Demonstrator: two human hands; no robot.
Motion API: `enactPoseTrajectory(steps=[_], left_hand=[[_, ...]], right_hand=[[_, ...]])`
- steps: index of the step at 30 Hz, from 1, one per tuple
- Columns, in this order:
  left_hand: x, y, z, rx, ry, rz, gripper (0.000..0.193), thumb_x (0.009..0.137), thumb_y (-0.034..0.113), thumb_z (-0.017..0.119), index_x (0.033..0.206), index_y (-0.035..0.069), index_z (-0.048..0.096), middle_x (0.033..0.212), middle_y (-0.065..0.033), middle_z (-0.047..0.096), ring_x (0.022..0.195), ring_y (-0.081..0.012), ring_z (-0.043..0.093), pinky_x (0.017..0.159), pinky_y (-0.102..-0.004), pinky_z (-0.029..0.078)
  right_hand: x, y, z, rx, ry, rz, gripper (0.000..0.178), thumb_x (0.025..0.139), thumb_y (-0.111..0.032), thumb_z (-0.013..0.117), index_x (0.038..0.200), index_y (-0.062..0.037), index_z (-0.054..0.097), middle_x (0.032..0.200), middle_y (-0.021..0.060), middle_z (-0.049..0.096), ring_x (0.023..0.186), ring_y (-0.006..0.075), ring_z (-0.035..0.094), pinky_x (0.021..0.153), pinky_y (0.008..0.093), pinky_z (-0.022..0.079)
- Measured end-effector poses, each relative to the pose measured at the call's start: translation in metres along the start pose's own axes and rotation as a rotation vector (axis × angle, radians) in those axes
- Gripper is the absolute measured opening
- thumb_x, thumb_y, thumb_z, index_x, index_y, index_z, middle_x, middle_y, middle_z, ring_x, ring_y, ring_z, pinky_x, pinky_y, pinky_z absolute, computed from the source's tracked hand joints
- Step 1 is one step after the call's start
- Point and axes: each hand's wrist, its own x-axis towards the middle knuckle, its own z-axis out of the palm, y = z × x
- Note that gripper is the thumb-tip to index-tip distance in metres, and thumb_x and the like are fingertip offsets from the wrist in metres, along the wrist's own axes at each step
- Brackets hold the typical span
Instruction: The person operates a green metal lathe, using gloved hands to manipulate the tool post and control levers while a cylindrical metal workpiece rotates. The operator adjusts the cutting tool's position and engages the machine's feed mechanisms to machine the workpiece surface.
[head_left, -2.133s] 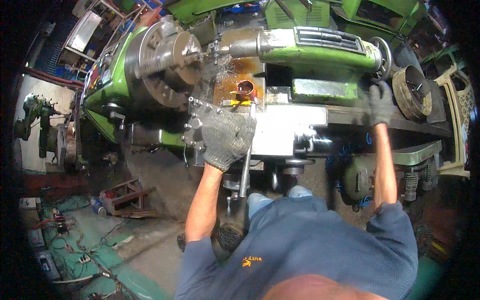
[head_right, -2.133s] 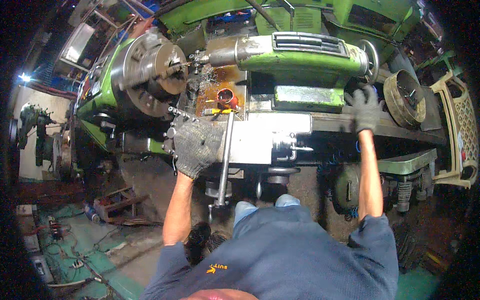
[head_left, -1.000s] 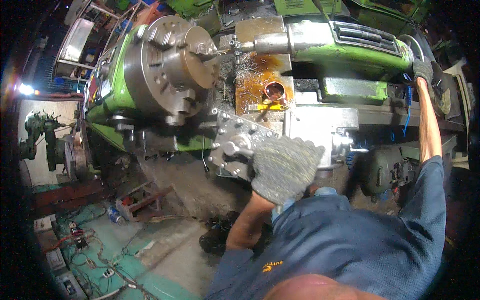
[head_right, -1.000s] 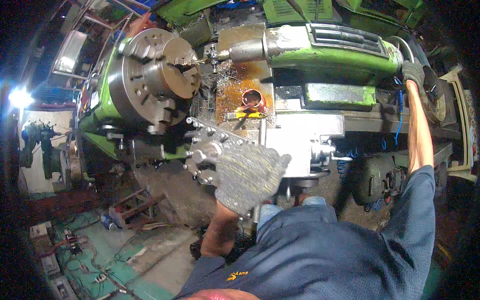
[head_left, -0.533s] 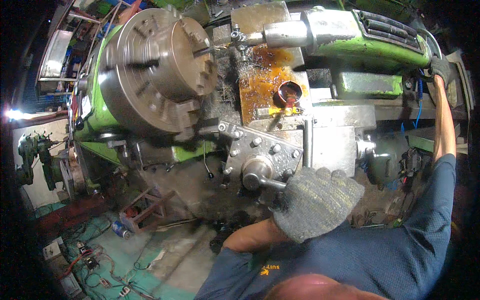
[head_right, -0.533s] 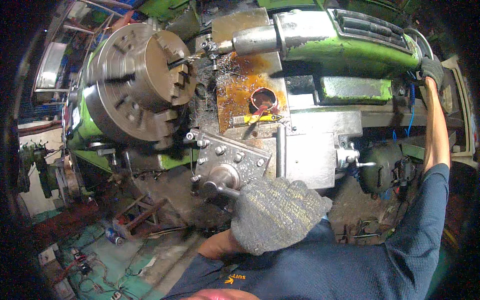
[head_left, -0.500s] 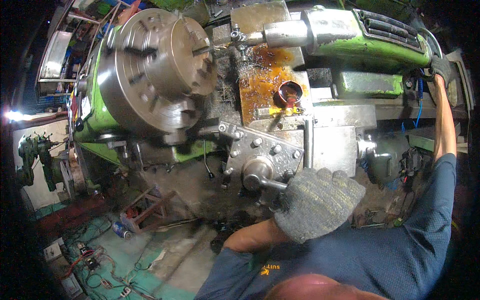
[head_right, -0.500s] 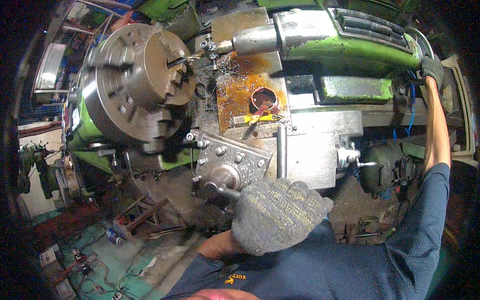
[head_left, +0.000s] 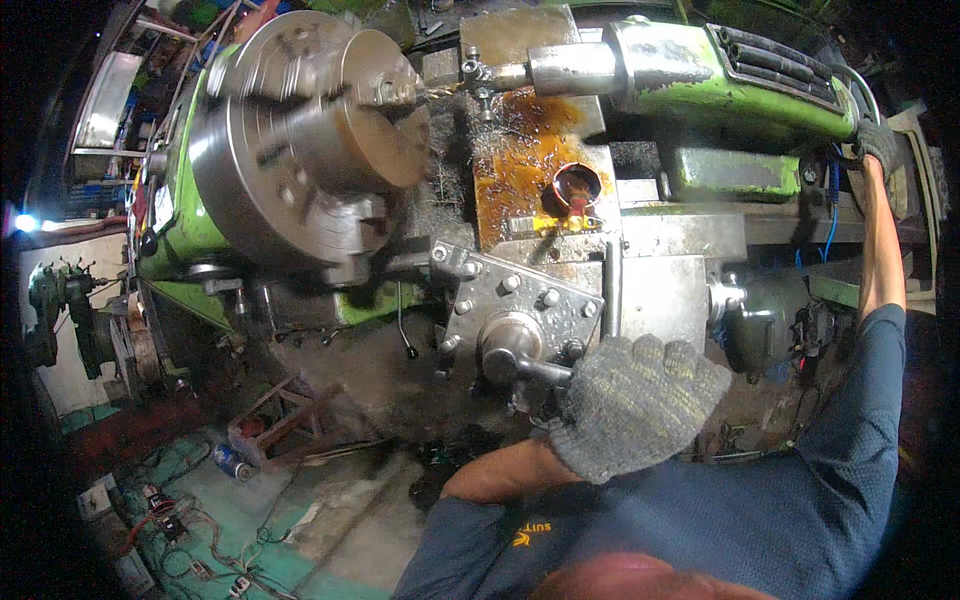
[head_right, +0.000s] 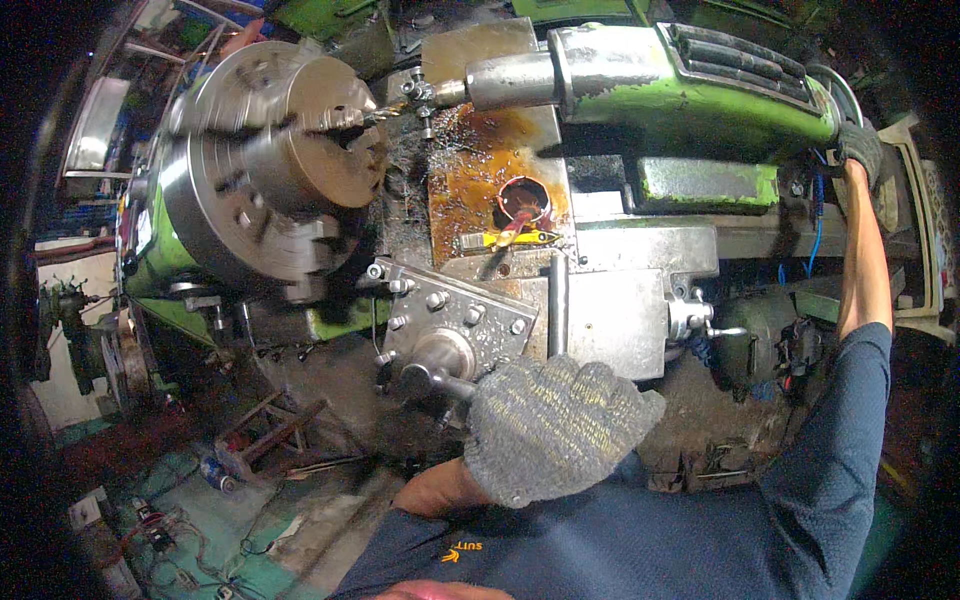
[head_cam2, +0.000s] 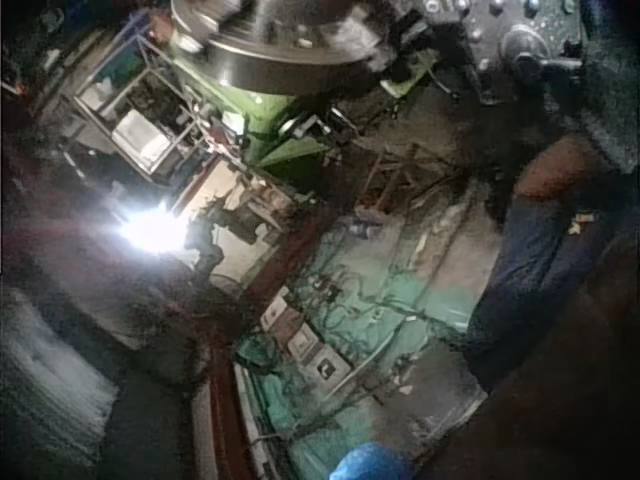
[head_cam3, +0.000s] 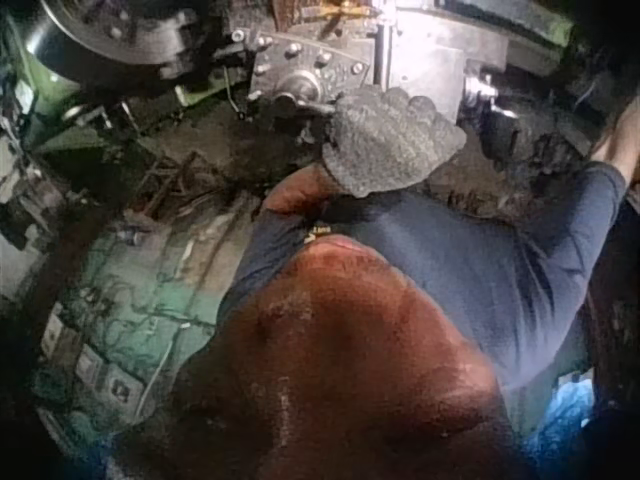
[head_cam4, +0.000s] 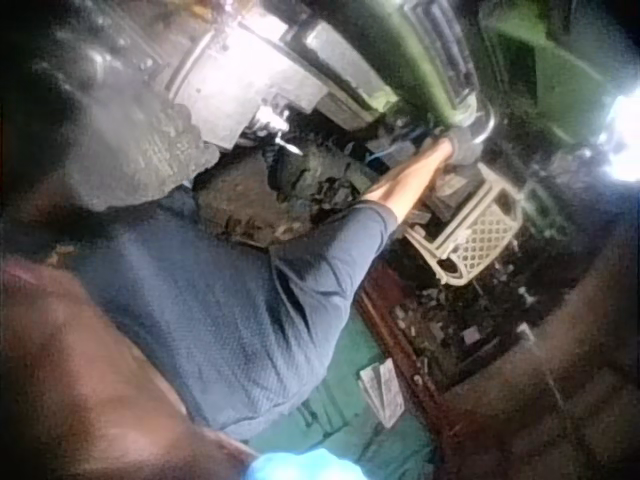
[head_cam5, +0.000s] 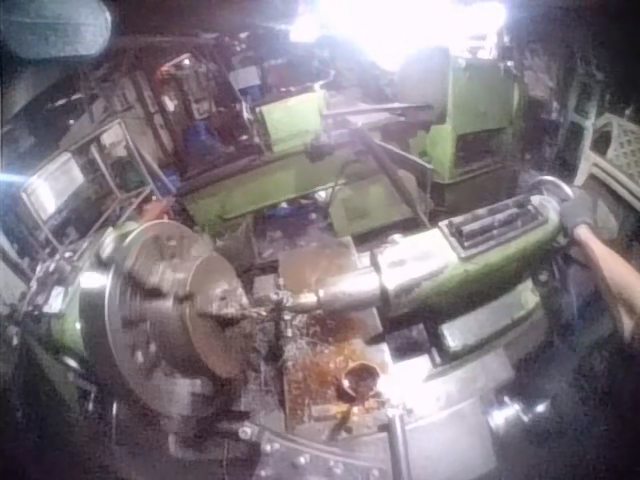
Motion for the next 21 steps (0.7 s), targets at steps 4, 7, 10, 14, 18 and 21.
enactPoseTrajectory(steps=[4, 7, 10, 14, 18, 21], left_hand=[[0.000, -0.002, 0.002, -0.021, 0.007, 0.049, 0.013, 0.077, 0.023, 0.066, 0.089, 0.018, 0.067, 0.073, -0.0029, 0.053, 0.066, -0.0200, 0.057, 0.052, -0.0398, 0.041], [-0.003, 0.004, 0.010, -0.004, 0.016, -0.032, 0.012, 0.078, 0.023, 0.065, 0.089, 0.018, 0.067, 0.073, -0.0029, 0.054, 0.066, -0.0202, 0.057, 0.053, -0.0400, 0.041], [-0.002, 0.004, 0.005, -0.004, -0.070, -0.014, 0.013, 0.079, 0.023, 0.064, 0.090, 0.019, 0.067, 0.074, -0.0032, 0.055, 0.067, -0.0208, 0.058, 0.054, -0.0409, 0.041], [-0.003, 0.009, 0.003, 0.029, -0.204, -0.057, 0.019, 0.081, 0.026, 0.065, 0.099, 0.021, 0.071, 0.077, -0.0038, 0.060, 0.069, -0.0237, 0.061, 0.056, -0.0463, 0.043], [-0.018, 0.003, 0.010, -0.070, -0.097, -0.011, 0.020, 0.084, 0.028, 0.066, 0.102, 0.022, 0.073, 0.080, -0.0057, 0.064, 0.069, -0.0256, 0.063, 0.056, -0.0497, 0.043], [-0.010, 0.001, -0.008, -0.021, -0.152, 0.003, 0.017, 0.080, 0.021, 0.065, 0.095, 0.016, 0.068, 0.075, -0.0061, 0.060, 0.065, -0.0250, 0.061, 0.053, -0.0451, 0.041]], right_hand=[[-0.014, 0.010, -0.027, -0.013, 0.020, 0.374, 0.050, 0.082, -0.044, 0.061, 0.114, -0.0075, 0.071, 0.111, 0.0261, 0.070, 0.106, 0.0452, 0.066, 0.087, 0.0508, 0.051], [0.005, -0.070, -0.025, 0.070, -0.076, 0.350, 0.048, 0.082, -0.042, 0.060, 0.114, -0.0080, 0.071, 0.112, 0.0256, 0.070, 0.107, 0.0448, 0.066, 0.088, 0.0504, 0.050], [-0.004, -0.055, -0.035, -0.018, -0.029, 0.250, 0.045, 0.083, -0.039, 0.059, 0.113, -0.0073, 0.071, 0.112, 0.0260, 0.069, 0.107, 0.0446, 0.065, 0.088, 0.0504, 0.050], [-0.004, -0.063, -0.031, 0.007, -0.015, 0.297, 0.042, 0.085, -0.036, 0.060, 0.113, -0.0068, 0.070, 0.110, 0.0246, 0.070, 0.105, 0.0450, 0.064, 0.088, 0.0501, 0.049], [-0.006, -0.030, -0.020, 0.074, 0.085, 0.195, 0.041, 0.084, -0.037, 0.061, 0.111, -0.0067, 0.071, 0.109, 0.0247, 0.070, 0.104, 0.0444, 0.065, 0.087, 0.0490, 0.050], [-0.009, -0.011, -0.012, 0.112, 0.116, 0.213, 0.041, 0.084, -0.037, 0.062, 0.110, -0.0064, 0.072, 0.108, 0.0241, 0.071, 0.103, 0.0437, 0.066, 0.086, 0.0482, 0.051]])
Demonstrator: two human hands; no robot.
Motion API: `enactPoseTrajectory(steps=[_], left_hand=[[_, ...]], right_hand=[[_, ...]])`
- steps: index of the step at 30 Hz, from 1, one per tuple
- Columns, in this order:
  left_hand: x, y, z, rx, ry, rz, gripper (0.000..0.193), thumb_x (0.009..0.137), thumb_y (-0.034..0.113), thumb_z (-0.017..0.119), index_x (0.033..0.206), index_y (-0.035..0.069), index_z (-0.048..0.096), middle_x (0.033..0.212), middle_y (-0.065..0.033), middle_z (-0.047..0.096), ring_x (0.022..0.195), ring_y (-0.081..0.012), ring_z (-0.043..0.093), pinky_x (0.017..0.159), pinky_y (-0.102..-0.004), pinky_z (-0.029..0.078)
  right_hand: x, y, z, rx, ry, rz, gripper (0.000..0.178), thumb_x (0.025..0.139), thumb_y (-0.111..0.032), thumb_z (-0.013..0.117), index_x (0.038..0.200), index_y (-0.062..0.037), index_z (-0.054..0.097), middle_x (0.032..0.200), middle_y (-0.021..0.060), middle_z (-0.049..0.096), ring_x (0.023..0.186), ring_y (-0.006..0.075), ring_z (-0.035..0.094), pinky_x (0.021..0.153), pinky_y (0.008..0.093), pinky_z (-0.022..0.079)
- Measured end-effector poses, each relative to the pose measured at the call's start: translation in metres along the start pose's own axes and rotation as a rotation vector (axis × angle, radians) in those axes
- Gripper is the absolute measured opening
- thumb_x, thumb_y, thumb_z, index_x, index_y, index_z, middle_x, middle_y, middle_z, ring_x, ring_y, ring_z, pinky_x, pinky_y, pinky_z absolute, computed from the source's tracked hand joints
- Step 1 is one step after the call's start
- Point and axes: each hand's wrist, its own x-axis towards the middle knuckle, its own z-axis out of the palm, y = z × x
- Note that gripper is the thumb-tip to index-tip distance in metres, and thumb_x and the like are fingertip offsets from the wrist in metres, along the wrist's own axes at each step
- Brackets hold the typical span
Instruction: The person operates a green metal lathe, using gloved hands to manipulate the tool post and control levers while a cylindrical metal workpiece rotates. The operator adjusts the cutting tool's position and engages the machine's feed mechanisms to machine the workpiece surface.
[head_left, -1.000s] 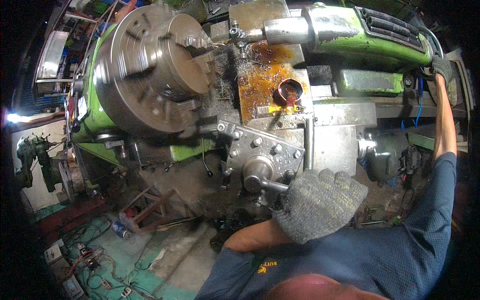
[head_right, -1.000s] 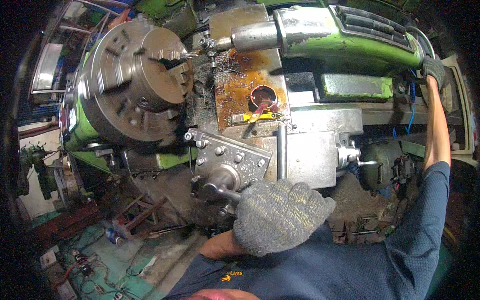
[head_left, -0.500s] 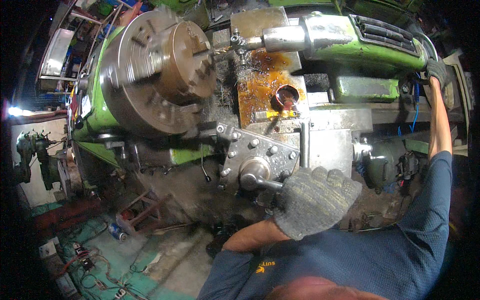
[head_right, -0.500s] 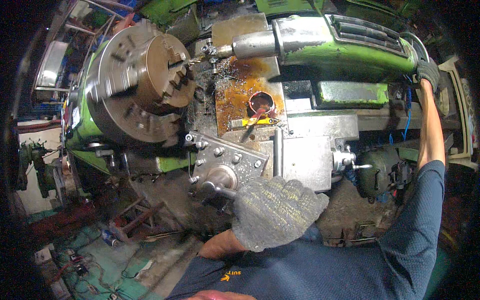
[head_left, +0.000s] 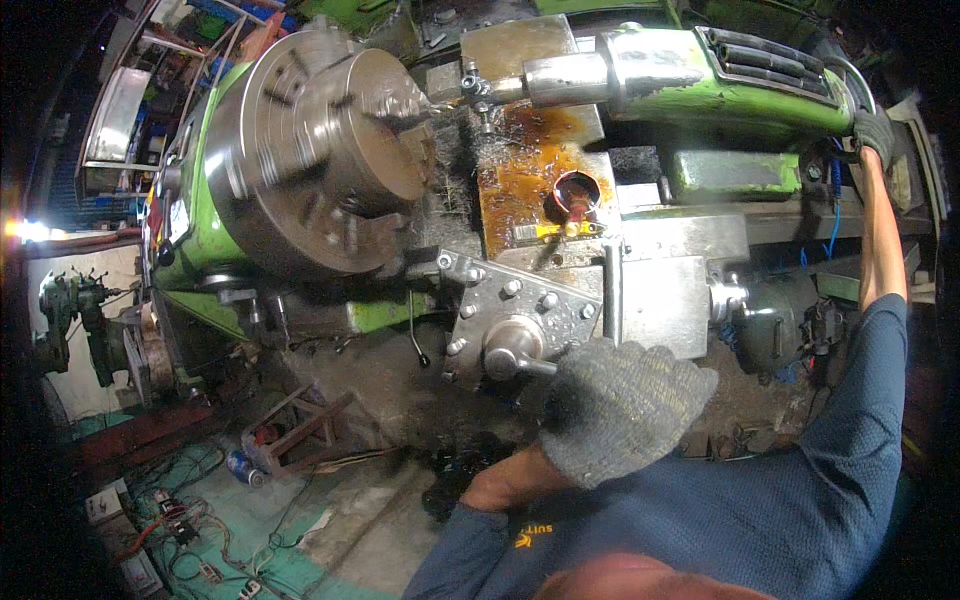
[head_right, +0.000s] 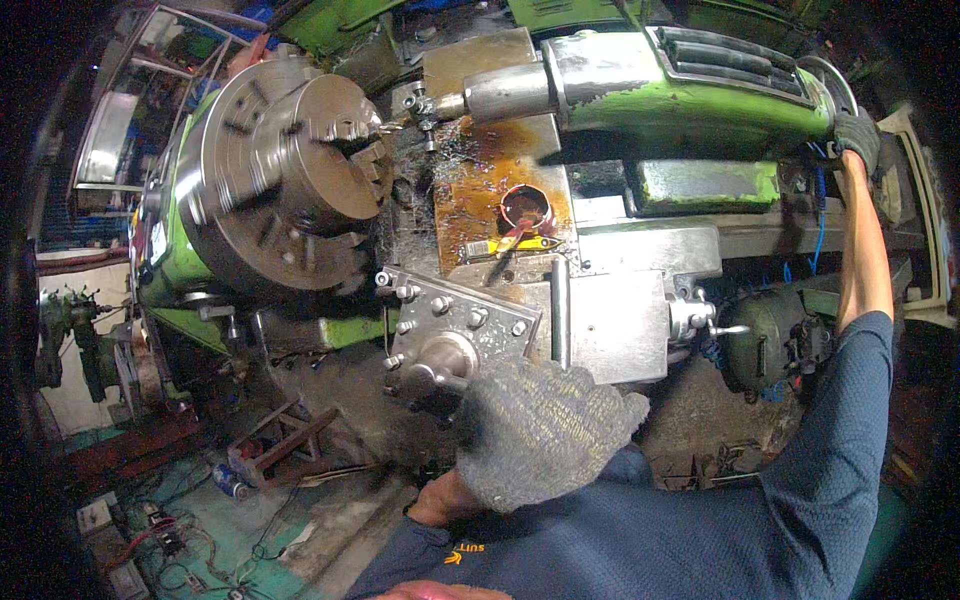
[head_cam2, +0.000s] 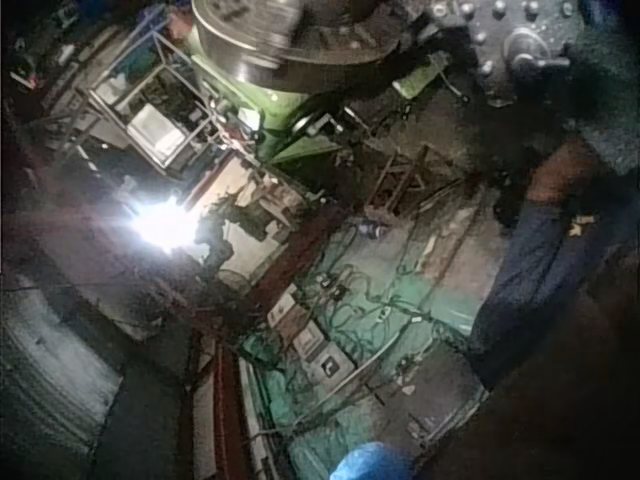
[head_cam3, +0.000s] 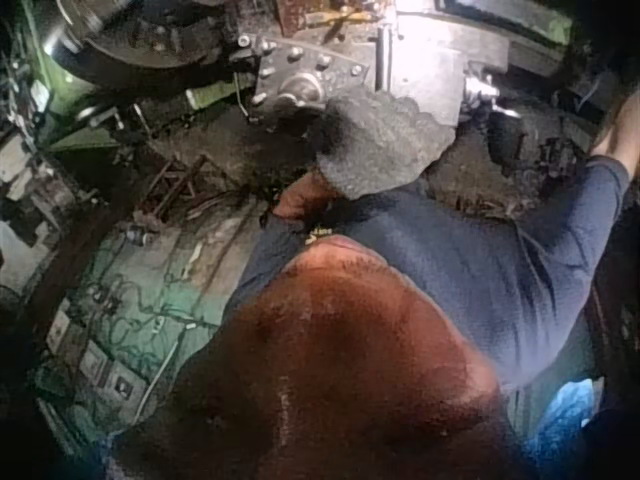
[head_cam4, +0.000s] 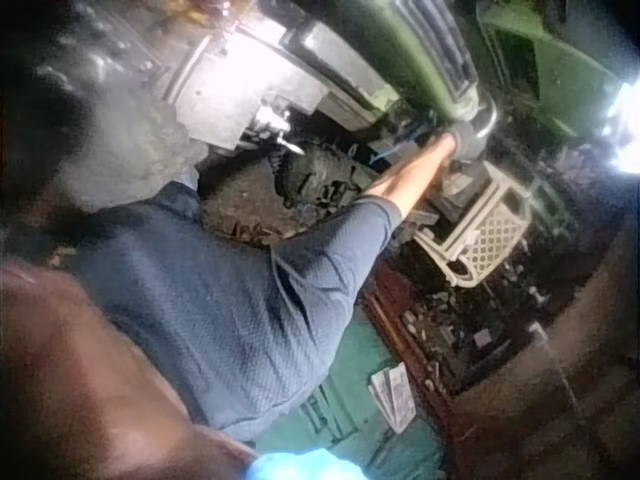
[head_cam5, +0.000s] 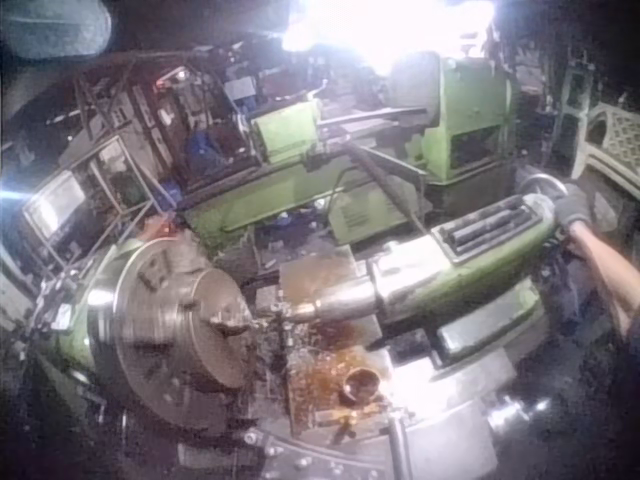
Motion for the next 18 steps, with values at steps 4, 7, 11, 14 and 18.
enactPoseTrajectory(steps=[4, 7, 11, 14, 18], left_hand=[[0.000, 0.000, -0.001, -0.035, -0.120, -0.036, 0.018, 0.080, 0.021, 0.065, 0.097, 0.017, 0.069, 0.073, -0.0067, 0.059, 0.063, -0.0246, 0.061, 0.053, -0.0447, 0.042], [-0.003, -0.001, -0.001, -0.080, -0.023, -0.027, 0.015, 0.079, 0.022, 0.065, 0.094, 0.018, 0.068, 0.072, -0.0064, 0.058, 0.063, -0.0250, 0.061, 0.053, -0.0442, 0.042], [-0.002, -0.002, 0.009, -0.137, 0.131, -0.039, 0.009, 0.079, 0.022, 0.064, 0.087, 0.020, 0.068, 0.072, -0.0048, 0.058, 0.062, -0.0251, 0.060, 0.052, -0.0427, 0.042], [0.001, -0.004, 0.015, -0.105, 0.173, -0.041, 0.008, 0.079, 0.022, 0.064, 0.086, 0.019, 0.068, 0.071, -0.0036, 0.057, 0.064, -0.0237, 0.061, 0.053, -0.0422, 0.043], [0.011, -0.001, -0.005, 0.016, -0.006, -0.146, 0.010, 0.079, 0.022, 0.066, 0.087, 0.017, 0.069, 0.071, -0.0043, 0.058, 0.067, -0.0255, 0.061, 0.058, -0.0437, 0.045]], right_hand=[[-0.001, -0.041, -0.001, -0.027, -0.153, 0.116, 0.043, 0.086, -0.041, 0.064, 0.109, -0.0061, 0.073, 0.109, 0.0232, 0.071, 0.104, 0.0423, 0.066, 0.087, 0.0475, 0.051], [0.004, 0.005, -0.002, 0.015, -0.106, 0.014, 0.044, 0.086, -0.043, 0.066, 0.110, -0.0063, 0.072, 0.109, 0.0235, 0.071, 0.103, 0.0400, 0.067, 0.086, 0.0470, 0.051], [0.008, 0.010, 0.009, -0.079, -0.020, -0.017, 0.047, 0.085, -0.044, 0.067, 0.113, -0.0073, 0.071, 0.106, 0.0234, 0.071, 0.098, 0.0370, 0.068, 0.085, 0.0466, 0.051], [0.015, 0.003, 0.007, -0.017, -0.096, 0.049, 0.050, 0.086, -0.046, 0.065, 0.116, -0.0066, 0.071, 0.103, 0.0229, 0.072, 0.094, 0.0379, 0.068, 0.081, 0.0457, 0.051], [0.008, 0.025, 0.022, 0.949, -0.339, 0.158, 0.052, 0.096, -0.044, 0.062, 0.130, -0.0038, 0.063, 0.106, 0.0143, 0.071, 0.093, 0.0209, 0.066, 0.081, 0.0372, 0.051]])
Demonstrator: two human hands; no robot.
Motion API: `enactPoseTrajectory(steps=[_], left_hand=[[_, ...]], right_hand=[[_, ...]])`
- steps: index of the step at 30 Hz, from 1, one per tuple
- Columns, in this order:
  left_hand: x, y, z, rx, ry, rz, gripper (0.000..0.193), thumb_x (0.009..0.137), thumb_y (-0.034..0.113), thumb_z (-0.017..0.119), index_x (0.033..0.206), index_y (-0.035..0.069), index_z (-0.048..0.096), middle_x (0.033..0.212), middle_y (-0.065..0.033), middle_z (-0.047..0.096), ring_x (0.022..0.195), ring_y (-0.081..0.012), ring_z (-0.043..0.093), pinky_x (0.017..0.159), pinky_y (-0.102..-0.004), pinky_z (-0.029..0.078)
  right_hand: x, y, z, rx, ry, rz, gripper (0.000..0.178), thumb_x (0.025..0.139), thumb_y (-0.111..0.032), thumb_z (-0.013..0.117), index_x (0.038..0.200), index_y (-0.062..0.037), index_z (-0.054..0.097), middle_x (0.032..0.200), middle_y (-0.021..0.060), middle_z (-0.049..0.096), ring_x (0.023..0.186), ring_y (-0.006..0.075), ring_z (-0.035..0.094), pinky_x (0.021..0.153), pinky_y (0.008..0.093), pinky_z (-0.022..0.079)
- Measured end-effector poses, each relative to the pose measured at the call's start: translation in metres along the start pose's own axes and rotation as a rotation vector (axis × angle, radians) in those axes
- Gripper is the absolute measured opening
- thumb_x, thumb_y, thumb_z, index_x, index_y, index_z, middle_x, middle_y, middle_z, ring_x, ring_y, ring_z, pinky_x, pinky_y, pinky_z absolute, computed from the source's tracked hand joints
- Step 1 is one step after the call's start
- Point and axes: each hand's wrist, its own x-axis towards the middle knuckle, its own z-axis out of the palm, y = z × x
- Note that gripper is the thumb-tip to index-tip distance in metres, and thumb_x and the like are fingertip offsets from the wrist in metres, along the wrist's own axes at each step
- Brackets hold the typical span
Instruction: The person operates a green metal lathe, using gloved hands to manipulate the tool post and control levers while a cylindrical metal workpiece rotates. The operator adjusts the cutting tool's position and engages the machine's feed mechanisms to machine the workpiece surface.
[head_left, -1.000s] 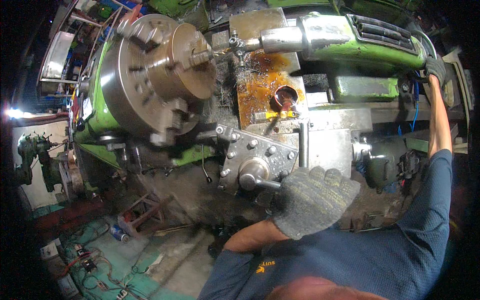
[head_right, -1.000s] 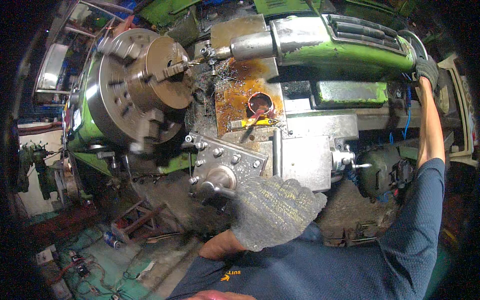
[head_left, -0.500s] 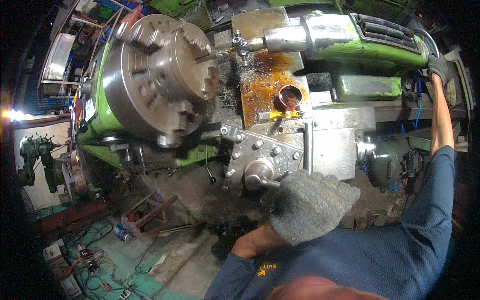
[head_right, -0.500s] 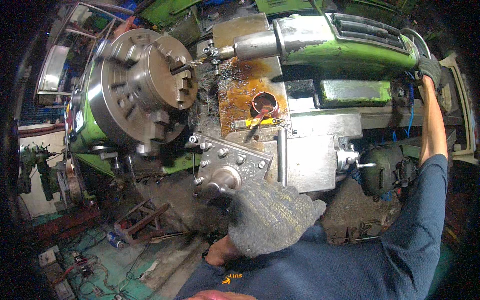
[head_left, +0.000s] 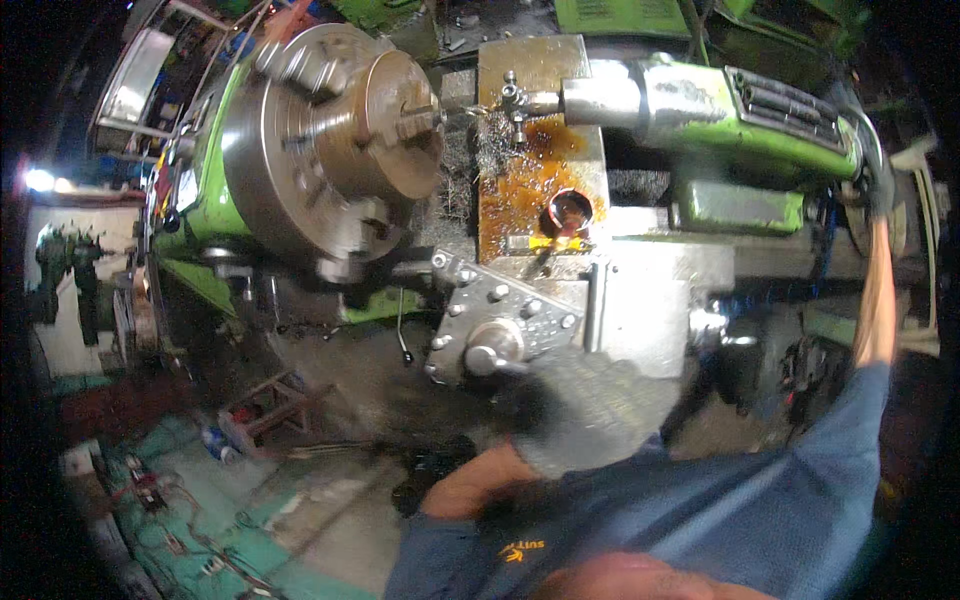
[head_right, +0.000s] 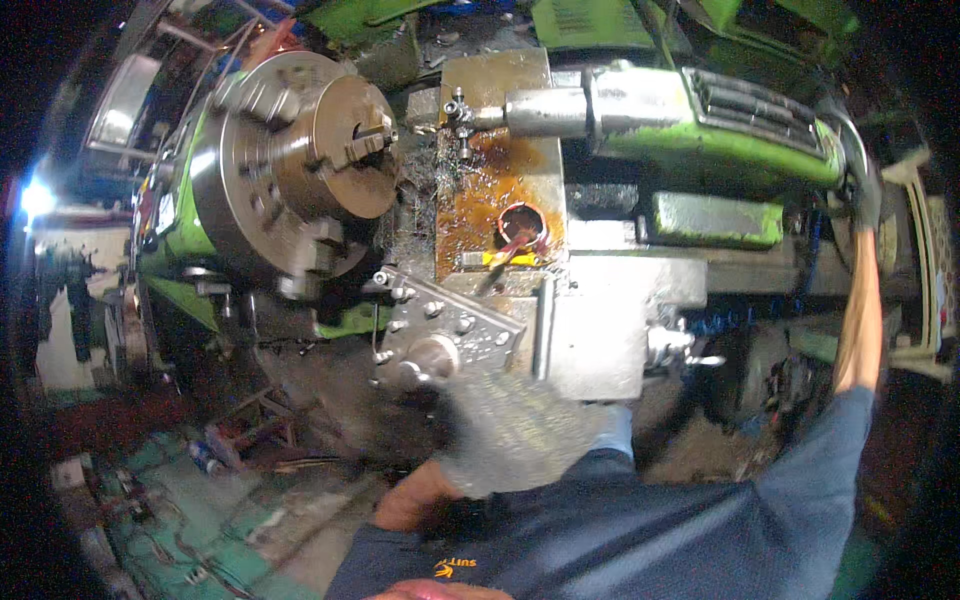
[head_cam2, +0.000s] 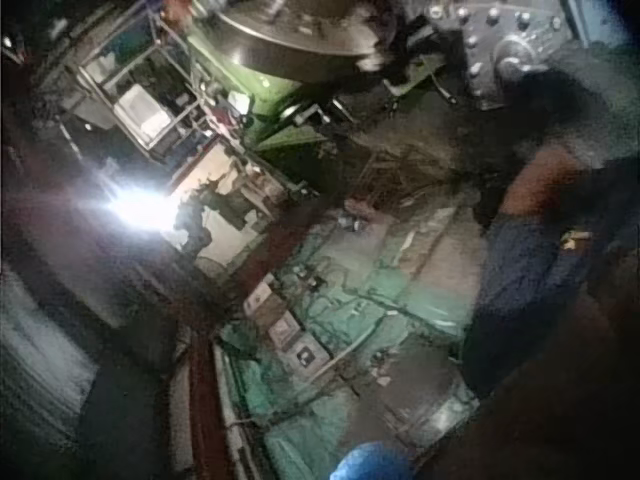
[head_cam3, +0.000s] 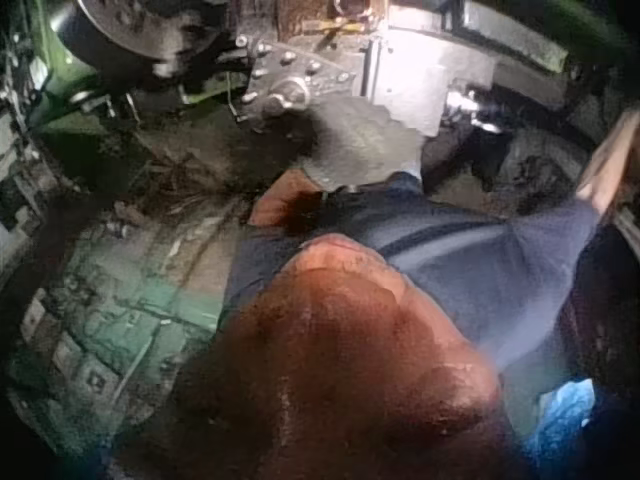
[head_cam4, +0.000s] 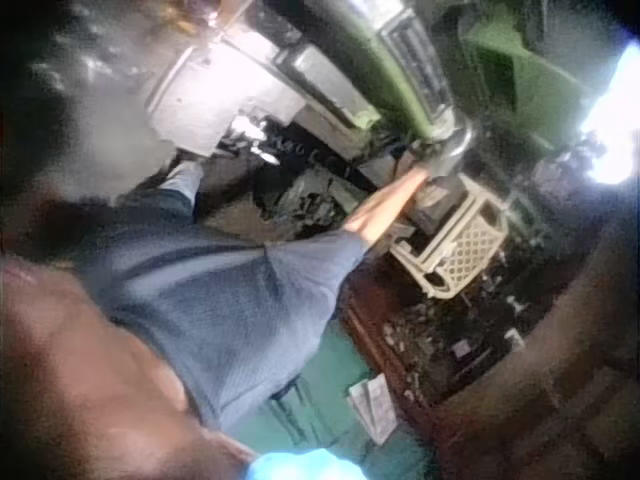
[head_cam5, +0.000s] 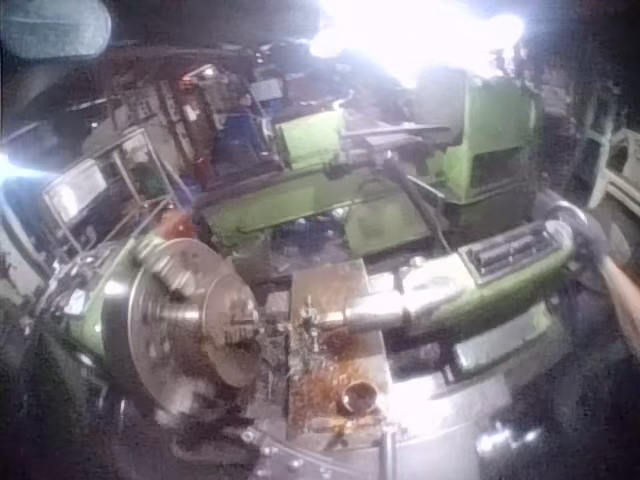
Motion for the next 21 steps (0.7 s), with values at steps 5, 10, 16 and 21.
enactPoseTrajectory(steps=[5, 10, 16, 21], left_hand=[[-0.009, -0.001, 0.024, 0.201, 0.066, -0.221, 0.009, 0.079, 0.021, 0.068, 0.085, 0.015, 0.069, 0.072, -0.0062, 0.059, 0.068, -0.0286, 0.061, 0.060, -0.0451, 0.045], [-0.011, 0.013, 0.044, 0.381, 0.240, -0.430, 0.009, 0.078, 0.019, 0.070, 0.083, 0.012, 0.068, 0.073, -0.0080, 0.060, 0.068, -0.0317, 0.060, 0.062, -0.0465, 0.045], [0.008, 0.026, 0.031, 0.417, 0.578, -0.285, 0.009, 0.076, 0.012, 0.075, 0.075, 0.010, 0.066, 0.072, -0.0099, 0.059, 0.067, -0.0354, 0.057, 0.063, -0.0473, 0.044], [0.002, 0.038, 0.043, 0.526, 0.617, -0.274, 0.007, 0.075, 0.012, 0.074, 0.074, 0.012, 0.067, 0.071, -0.0089, 0.059, 0.067, -0.0324, 0.058, 0.064, -0.0436, 0.046]], right_hand=[[-0.040, 0.117, -0.039, -0.140, 0.047, 0.081, 0.050, 0.095, -0.033, 0.067, 0.132, -0.0013, 0.060, 0.115, 0.0133, 0.070, 0.098, 0.0234, 0.064, 0.085, 0.0387, 0.050], [-0.064, 0.220, 0.016, -0.690, -0.149, 0.094, 0.054, 0.089, -0.044, 0.071, 0.135, -0.0156, 0.064, 0.128, 0.0123, 0.070, 0.114, 0.0309, 0.065, 0.094, 0.0432, 0.049], [-0.037, 0.244, 0.019, -0.282, -0.279, 0.082, 0.045, 0.093, -0.044, 0.069, 0.120, -0.0076, 0.072, 0.099, 0.0109, 0.074, 0.080, 0.0254, 0.068, 0.072, 0.0400, 0.054], [-0.105, 0.163, -0.011, 0.092, 0.078, 0.003, 0.065, 0.088, -0.040, 0.079, 0.134, 0.0023, 0.062, 0.124, 0.0066, 0.067, 0.102, 0.0209, 0.060, 0.097, 0.0381, 0.048]])
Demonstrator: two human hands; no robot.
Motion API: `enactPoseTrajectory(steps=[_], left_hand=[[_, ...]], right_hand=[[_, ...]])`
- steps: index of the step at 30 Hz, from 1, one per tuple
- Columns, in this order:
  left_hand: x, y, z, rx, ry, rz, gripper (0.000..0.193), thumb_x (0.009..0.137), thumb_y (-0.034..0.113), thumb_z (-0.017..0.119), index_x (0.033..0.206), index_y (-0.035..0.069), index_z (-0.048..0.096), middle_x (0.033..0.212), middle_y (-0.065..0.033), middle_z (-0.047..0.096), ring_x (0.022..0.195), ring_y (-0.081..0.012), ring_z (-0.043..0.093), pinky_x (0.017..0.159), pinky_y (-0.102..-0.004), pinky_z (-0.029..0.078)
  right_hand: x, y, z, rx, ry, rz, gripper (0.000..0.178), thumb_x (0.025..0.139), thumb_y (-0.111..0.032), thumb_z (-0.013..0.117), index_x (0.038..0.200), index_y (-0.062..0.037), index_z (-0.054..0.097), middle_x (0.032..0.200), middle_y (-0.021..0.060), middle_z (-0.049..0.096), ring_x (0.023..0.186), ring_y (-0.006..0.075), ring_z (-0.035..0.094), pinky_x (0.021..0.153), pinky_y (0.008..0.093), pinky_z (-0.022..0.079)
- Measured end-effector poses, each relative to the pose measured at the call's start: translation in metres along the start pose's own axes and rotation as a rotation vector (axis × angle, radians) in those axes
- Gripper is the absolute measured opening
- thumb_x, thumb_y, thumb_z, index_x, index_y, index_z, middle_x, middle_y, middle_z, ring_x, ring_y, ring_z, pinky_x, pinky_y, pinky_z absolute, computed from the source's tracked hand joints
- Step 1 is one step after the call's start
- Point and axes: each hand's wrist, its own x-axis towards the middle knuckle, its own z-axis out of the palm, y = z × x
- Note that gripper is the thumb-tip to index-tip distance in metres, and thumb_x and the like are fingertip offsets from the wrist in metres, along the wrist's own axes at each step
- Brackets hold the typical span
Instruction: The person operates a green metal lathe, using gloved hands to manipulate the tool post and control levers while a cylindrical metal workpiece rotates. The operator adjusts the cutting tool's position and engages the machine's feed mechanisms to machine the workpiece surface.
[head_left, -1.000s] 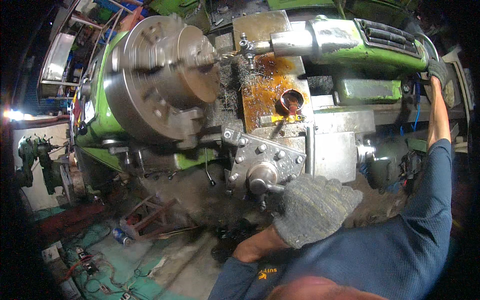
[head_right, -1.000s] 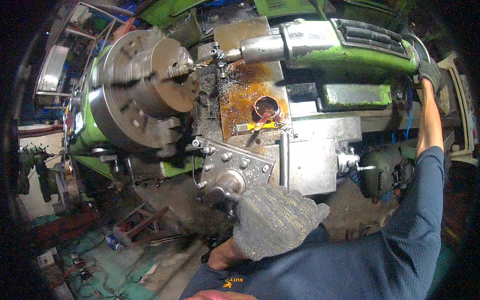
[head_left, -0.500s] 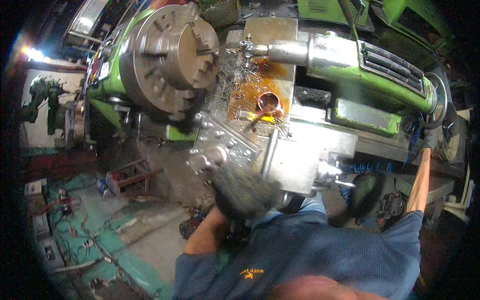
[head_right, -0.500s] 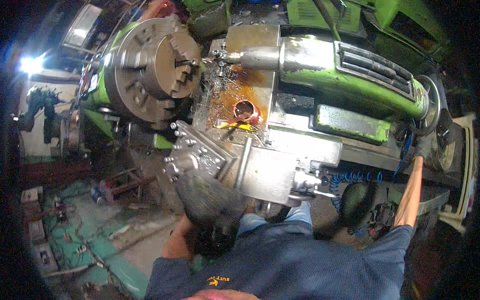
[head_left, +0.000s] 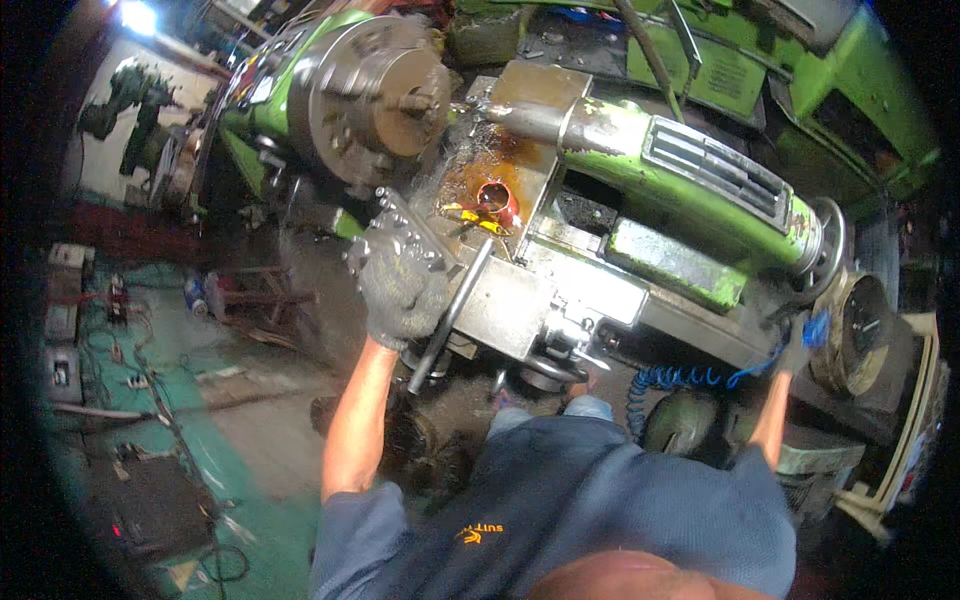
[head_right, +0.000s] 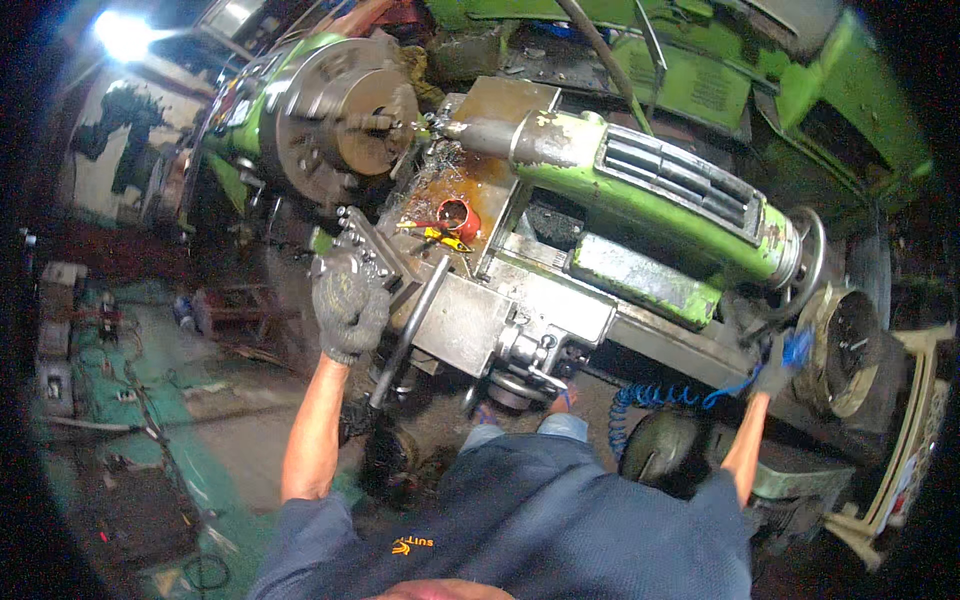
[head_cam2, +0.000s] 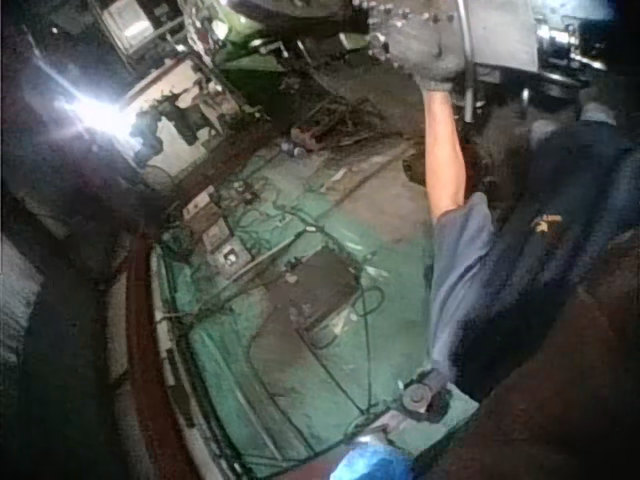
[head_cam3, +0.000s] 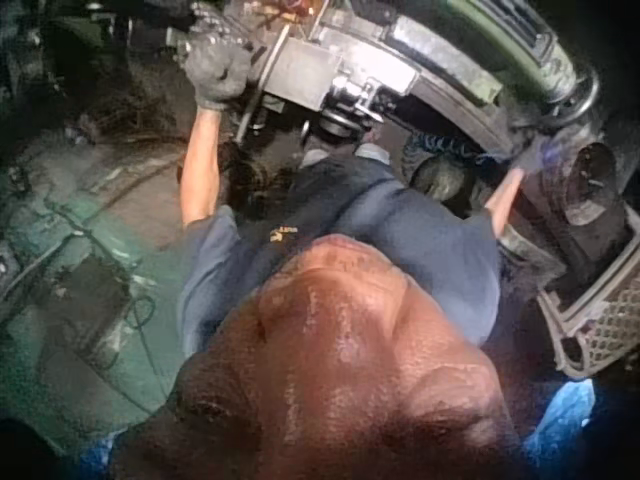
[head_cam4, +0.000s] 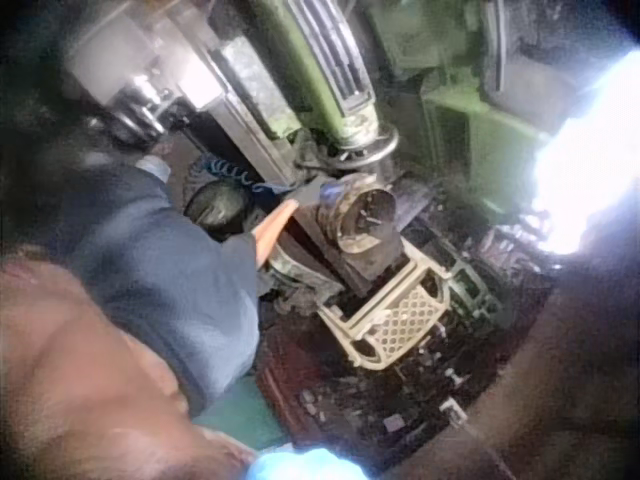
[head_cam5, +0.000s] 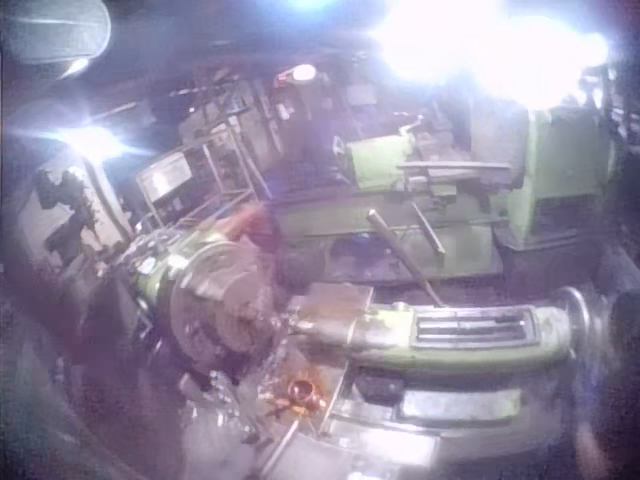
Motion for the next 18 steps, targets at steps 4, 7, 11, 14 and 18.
enactPoseTrajectory(steps=[4, 7, 11, 14, 18], left_hand=[[-0.012, -0.013, 0.006, -0.023, -0.025, -0.007, 0.012, 0.074, 0.011, 0.073, 0.068, 0.014, 0.063, 0.068, -0.0078, 0.057, 0.065, -0.0316, 0.057, 0.062, -0.0445, 0.044], [-0.002, -0.010, 0.014, -0.084, 0.146, 0.028, 0.016, 0.077, 0.015, 0.072, 0.066, 0.015, 0.060, 0.067, -0.0068, 0.056, 0.062, -0.0316, 0.054, 0.060, -0.0448, 0.040], [-0.008, -0.022, 0.013, -0.078, 0.021, 0.001, 0.017, 0.080, 0.020, 0.072, 0.067, 0.015, 0.062, 0.067, -0.0074, 0.058, 0.063, -0.0279, 0.056, 0.061, -0.0418, 0.042], [0.005, -0.011, 0.012, -0.050, 0.075, -0.060, 0.035, 0.085, 0.037, 0.070, 0.060, 0.013, 0.067, 0.058, -0.0107, 0.060, 0.053, -0.0300, 0.058, 0.052, -0.0444, 0.043], [-0.003, -0.021, 0.016, -0.126, 0.144, 0.014, 0.021, 0.078, 0.024, 0.072, 0.063, 0.011, 0.064, 0.063, -0.0093, 0.060, 0.059, -0.0312, 0.058, 0.056, -0.0449, 0.043]], right_hand=[[-0.076, -0.096, -0.055, 0.003, -0.017, 0.155, 0.062, 0.093, -0.023, 0.076, 0.144, 0.0026, 0.053, 0.134, 0.0092, 0.064, 0.118, 0.0206, 0.060, 0.106, 0.0387, 0.046], [-0.109, -0.171, -0.035, 0.055, -0.339, -0.138, 0.057, 0.093, -0.015, 0.074, 0.144, 0.0008, 0.054, 0.136, 0.0088, 0.063, 0.121, 0.0187, 0.058, 0.109, 0.0382, 0.043], [-0.120, -0.293, 0.068, -0.269, -0.666, -0.459, 0.056, 0.089, -0.025, 0.078, 0.138, -0.0039, 0.059, 0.126, 0.0096, 0.070, 0.115, 0.0222, 0.065, 0.103, 0.0381, 0.049], [-0.130, -0.350, 0.168, -0.327, -0.859, -0.498, 0.053, 0.087, -0.038, 0.079, 0.127, -0.0071, 0.063, 0.110, 0.0173, 0.074, 0.102, 0.0314, 0.073, 0.088, 0.0405, 0.057], [-0.156, -0.402, 0.273, -0.456, -1.017, -0.518, 0.053, 0.084, -0.042, 0.078, 0.122, -0.0087, 0.064, 0.109, 0.0235, 0.071, 0.105, 0.0409, 0.069, 0.088, 0.0481, 0.055]])
